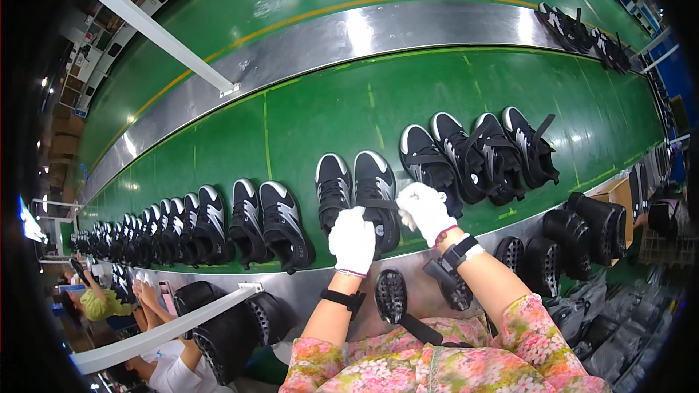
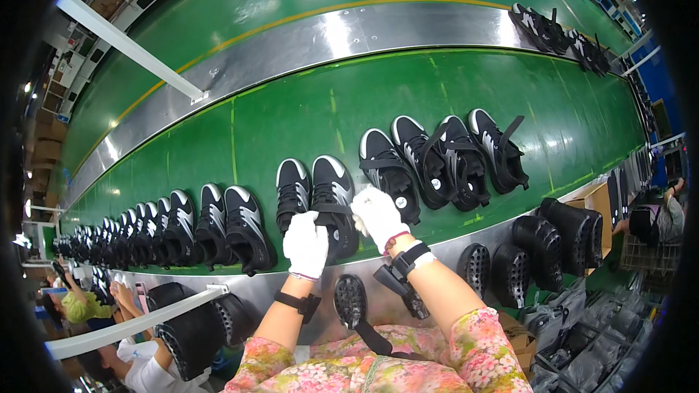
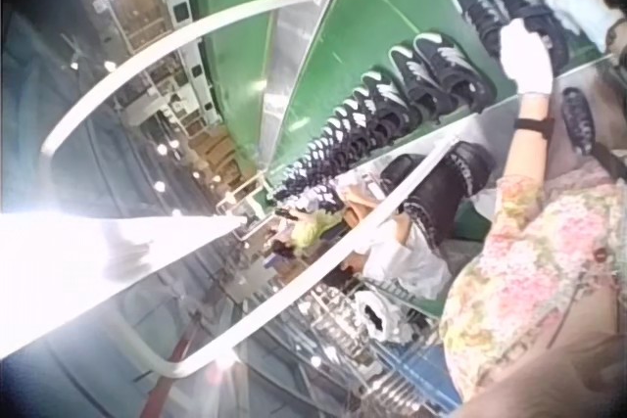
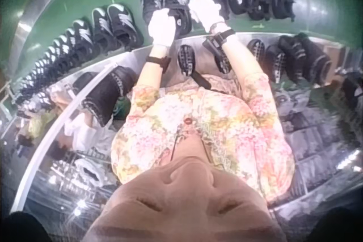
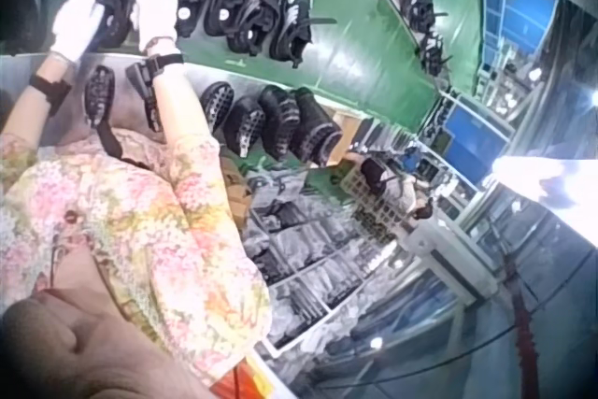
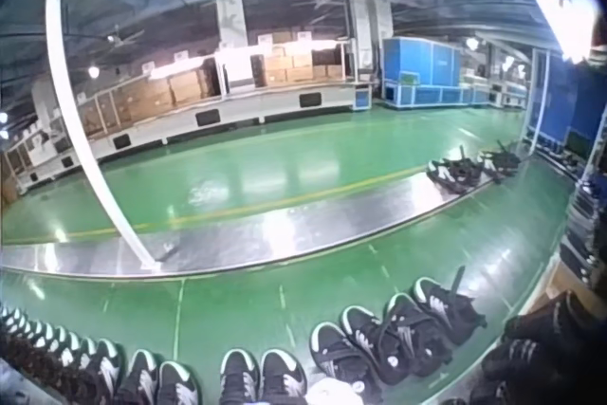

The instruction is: Assembling and inspecting shoe components on a factory production line.

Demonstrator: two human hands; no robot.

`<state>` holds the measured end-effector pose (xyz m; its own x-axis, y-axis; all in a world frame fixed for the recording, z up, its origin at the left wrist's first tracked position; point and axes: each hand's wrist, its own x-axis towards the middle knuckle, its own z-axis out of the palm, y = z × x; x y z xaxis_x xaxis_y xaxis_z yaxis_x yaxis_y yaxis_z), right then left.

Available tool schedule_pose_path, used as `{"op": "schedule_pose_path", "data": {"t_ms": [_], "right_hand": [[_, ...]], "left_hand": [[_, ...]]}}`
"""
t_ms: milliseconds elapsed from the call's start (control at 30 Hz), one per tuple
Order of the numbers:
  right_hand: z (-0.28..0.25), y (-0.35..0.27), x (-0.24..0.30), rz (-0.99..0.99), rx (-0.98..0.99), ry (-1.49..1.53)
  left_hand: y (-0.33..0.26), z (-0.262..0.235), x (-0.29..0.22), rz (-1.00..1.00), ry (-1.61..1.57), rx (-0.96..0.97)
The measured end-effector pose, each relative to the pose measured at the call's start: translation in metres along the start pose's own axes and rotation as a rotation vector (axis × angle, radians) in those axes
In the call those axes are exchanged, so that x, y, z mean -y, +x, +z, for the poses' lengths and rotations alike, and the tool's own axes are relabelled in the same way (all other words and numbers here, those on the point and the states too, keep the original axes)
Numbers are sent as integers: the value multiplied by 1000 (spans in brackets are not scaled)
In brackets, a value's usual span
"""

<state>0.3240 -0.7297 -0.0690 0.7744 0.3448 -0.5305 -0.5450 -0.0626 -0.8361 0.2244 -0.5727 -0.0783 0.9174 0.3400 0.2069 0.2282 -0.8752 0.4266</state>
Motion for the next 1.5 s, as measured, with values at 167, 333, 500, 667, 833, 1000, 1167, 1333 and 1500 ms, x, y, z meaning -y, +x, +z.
{"op": "schedule_pose_path", "data": {"t_ms": [167, 333, 500, 667, 833, 1000, 1167, 1333, 1500], "right_hand": [[15, -9, -24, 78, -18, -24], [13, -18, -28, 131, -26, -159], [-17, -55, -18, -216, -6, -565], [-38, -111, -23, -324, 232, -831], [-40, -155, -55, -507, 520, -950], [-24, -181, -63, -493, 626, -1119], [-15, -184, -81, -648, 552, -1310], [-16, -192, -74, -434, 502, -1283], [-36, -202, -20, -366, 564, -1111]], "left_hand": [[3, 3, -7, -99, -16, 17], [5, 5, -4, -116, -13, -20], [12, -3, -6, -84, -26, 42], [-17, -28, -13, -16, -83, -75], [-100, -43, -21, -183, -149, 306], [-152, -22, -18, -307, -115, 509], [-161, -13, -19, -344, -230, 457], [-150, -16, -9, -355, -278, 508], [-118, -39, -9, -372, -466, 578]]}}
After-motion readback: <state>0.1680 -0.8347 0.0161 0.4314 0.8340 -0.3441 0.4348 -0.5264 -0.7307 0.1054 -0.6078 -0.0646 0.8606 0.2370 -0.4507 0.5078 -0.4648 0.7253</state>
